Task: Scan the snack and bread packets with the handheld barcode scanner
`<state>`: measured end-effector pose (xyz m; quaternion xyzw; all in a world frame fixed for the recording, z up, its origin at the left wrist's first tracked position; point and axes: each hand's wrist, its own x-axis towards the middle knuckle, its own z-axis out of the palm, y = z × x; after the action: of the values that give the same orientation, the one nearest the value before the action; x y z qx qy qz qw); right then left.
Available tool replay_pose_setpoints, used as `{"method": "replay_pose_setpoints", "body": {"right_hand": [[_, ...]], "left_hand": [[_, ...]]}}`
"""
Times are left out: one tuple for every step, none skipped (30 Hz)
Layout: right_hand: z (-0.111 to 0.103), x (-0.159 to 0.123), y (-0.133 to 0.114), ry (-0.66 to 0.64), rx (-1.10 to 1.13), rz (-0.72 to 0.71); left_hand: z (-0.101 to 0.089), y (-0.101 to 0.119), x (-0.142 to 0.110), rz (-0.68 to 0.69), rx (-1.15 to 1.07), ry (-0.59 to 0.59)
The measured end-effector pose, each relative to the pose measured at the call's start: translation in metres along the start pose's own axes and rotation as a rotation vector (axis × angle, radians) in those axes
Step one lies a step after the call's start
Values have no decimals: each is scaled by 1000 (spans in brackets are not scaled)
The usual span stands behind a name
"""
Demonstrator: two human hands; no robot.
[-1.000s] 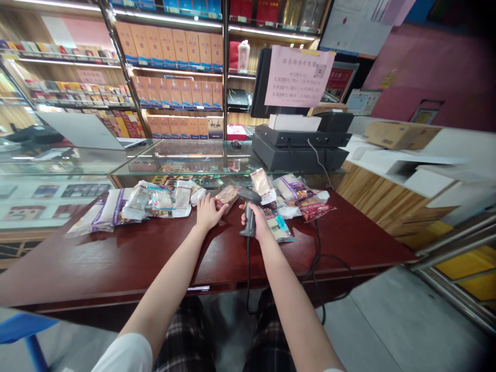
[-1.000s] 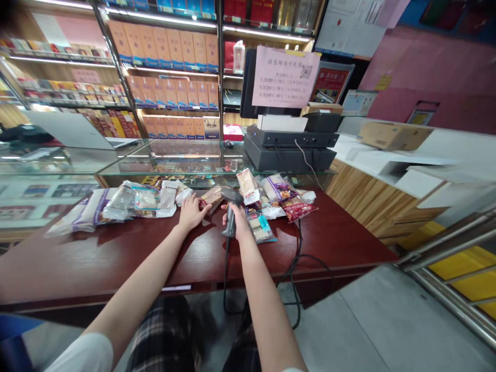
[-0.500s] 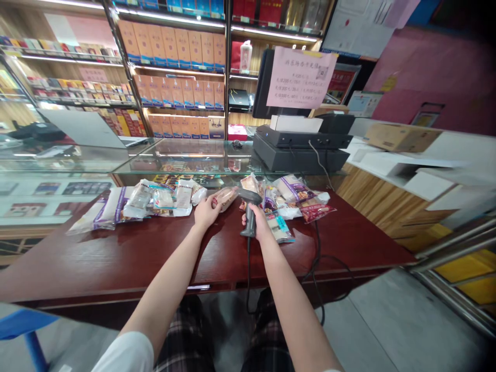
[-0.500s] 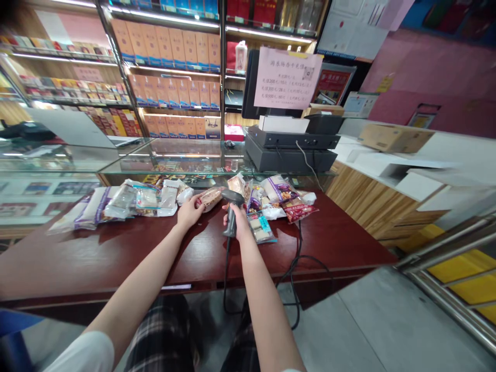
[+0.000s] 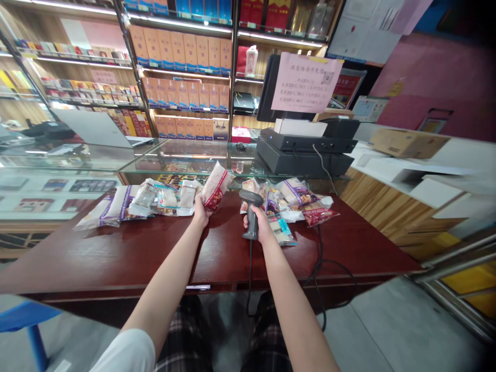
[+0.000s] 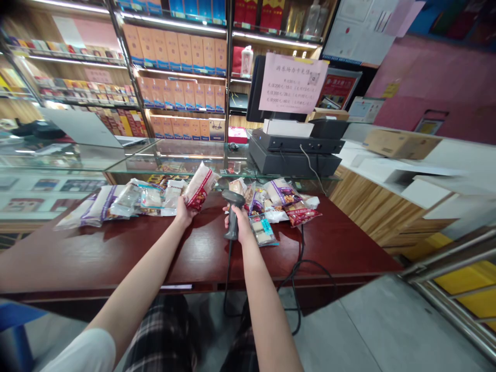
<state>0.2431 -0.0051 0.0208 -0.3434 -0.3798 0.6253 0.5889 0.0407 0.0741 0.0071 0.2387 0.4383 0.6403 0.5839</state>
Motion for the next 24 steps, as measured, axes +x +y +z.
{"method": "replay_pose_setpoints", "body": {"right_hand": [[0, -1, -1, -16, -9, 4], [1, -1, -1, -30, -17, 6], [1, -2, -1, -43, -24, 6], [2, -2, -2, -52, -29, 5], [2, -2, -2, -58, -31, 0], [2, -2, -2, -63, -32, -6], [2, -2, -2, -70, -31, -13], [2, -2, -1, -78, -29, -19], [2, -2, -1, -85, -26, -27], [2, -2, 0, -85, -20, -36], [2, -1, 0, -82, -11, -48], [1, -1, 1, -77, -2, -59], [1, 0, 2, -72, 5, -70], [1, 1, 3, -65, 12, -81], [1, 2, 4, -59, 17, -90], [0, 2, 5, -55, 20, -96], [0, 3, 5, -54, 21, -101], [-1, 4, 6, -53, 21, -105], [-2, 5, 7, -53, 19, -108], [-2, 5, 8, -56, 17, -107], [-3, 6, 9, -61, 14, -104], [-4, 6, 9, -67, 13, -100], [-4, 6, 9, -73, 13, -95], [-4, 6, 9, -80, 15, -89]], "left_hand": [[-1, 1, 0, -18, -13, 9], [-1, 1, 0, -31, -21, 18], [-2, 2, 0, -42, -29, 29], [-3, 2, 0, -54, -38, 38], [-3, 3, 1, -62, -49, 41], [-3, 3, 1, -67, -61, 38], [-3, 3, 1, -70, -73, 31], [-3, 3, 1, -72, -85, 21], [-3, 3, 1, -72, -99, 13], [-3, 3, 0, -70, -113, 6], [-2, 3, 0, -70, -124, 4], [-1, 3, -1, -70, -130, 8], [0, 2, -2, -69, -130, 11], [0, 2, -2, -70, -123, 13], [1, 3, -3, -73, -112, 17], [2, 3, -4, -76, -100, 22], [2, 3, -5, -80, -91, 24], [3, 3, -5, -84, -86, 26], [3, 3, -6, -87, -85, 27], [3, 4, -6, -88, -86, 28], [3, 3, -6, -87, -90, 26], [3, 3, -6, -87, -95, 19], [3, 3, -5, -85, -99, 14], [3, 3, -5, -82, -103, 9]]}}
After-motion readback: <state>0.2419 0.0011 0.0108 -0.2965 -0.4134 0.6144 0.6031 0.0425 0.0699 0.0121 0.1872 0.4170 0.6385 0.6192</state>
